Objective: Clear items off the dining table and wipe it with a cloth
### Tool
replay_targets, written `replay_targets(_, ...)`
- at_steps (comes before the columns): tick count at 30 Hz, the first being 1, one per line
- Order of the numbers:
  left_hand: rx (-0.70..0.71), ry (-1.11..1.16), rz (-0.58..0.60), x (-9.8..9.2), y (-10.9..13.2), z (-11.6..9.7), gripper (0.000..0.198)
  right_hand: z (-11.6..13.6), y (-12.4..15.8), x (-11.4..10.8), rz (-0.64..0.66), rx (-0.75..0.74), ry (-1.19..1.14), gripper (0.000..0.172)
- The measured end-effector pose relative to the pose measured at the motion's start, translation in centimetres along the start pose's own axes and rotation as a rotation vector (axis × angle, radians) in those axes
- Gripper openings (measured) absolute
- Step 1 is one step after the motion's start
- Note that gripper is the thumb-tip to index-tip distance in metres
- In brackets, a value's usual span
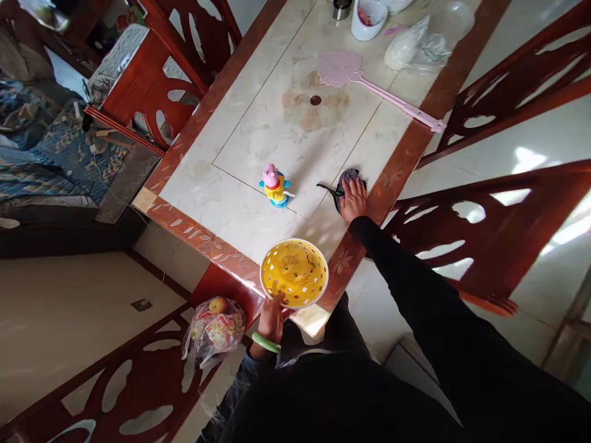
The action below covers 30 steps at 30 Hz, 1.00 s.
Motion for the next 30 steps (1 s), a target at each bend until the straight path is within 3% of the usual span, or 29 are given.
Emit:
replay_targets(5,0.042,0.177,-0.049,6.2,-0.7,2.6,0.071,-4.3,-10.9,-1.1,0.031,-0.074,-0.092,0.071)
replay_targets(7,0.073,0.232,-0.045,8.4,-1.1,3.2,0.067,-4.1,-11.9,-0.9,0.019,-0.082,-0.125,0.071)
replay_targets(8,0.089,0.248,-0.037,9.3,-1.2,3.3,0.064,-3.5,-11.1,-0.7,0.018,-0.101,-0.145,0.071)
replay_targets(10,0.111,0.263,-0.030,10.9,-1.5,3.3,0.059,-1.4,-7.0,-0.4,0.050,-0.200,-0.194,0.071)
replay_targets(12,0.128,0.266,-0.042,12.1,-1.6,3.0,0.055,1.0,-0.2,-0.3,0.118,-0.345,-0.236,0.069)
replay_targets(15,0.164,0.284,-0.057,13.1,-1.5,2.5,0.051,2.9,10.2,-0.5,0.194,-0.419,-0.229,0.067)
replay_targets(17,0.181,0.310,-0.050,13.3,-1.4,2.3,0.047,2.9,14.2,-0.7,0.204,-0.427,-0.211,0.068)
replay_targets(18,0.174,0.325,-0.053,13.3,-1.4,2.3,0.045,2.6,14.9,-0.8,0.201,-0.435,-0.202,0.069)
replay_targets(19,0.162,0.338,-0.057,13.2,-1.3,2.4,0.042,2.2,14.6,-0.9,0.195,-0.443,-0.195,0.070)
replay_targets(21,0.130,0.359,-0.075,12.9,-1.2,2.8,0.038,1.6,11.1,-0.9,0.181,-0.448,-0.181,0.070)
replay_targets(27,0.124,0.389,-0.105,12.7,-1.1,4.0,0.046,3.3,-7.5,1.4,0.121,-0.408,-0.167,0.071)
replay_targets(29,0.146,0.381,-0.087,12.9,-1.1,4.1,0.050,3.8,-9.6,1.8,0.130,-0.404,-0.176,0.071)
replay_targets(30,0.163,0.374,-0.073,13.0,-1.2,4.0,0.052,3.6,-9.2,1.7,0.138,-0.407,-0.176,0.071)
Point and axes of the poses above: each hand's wrist, its own y-axis away from the middle knuckle, its own x-axis out of the palm, z = x × y, the point moved 2 cm from there along -y, towards the middle knuckle, and after that the axes turned 10 degrees about -x, right-handed, at the moved point
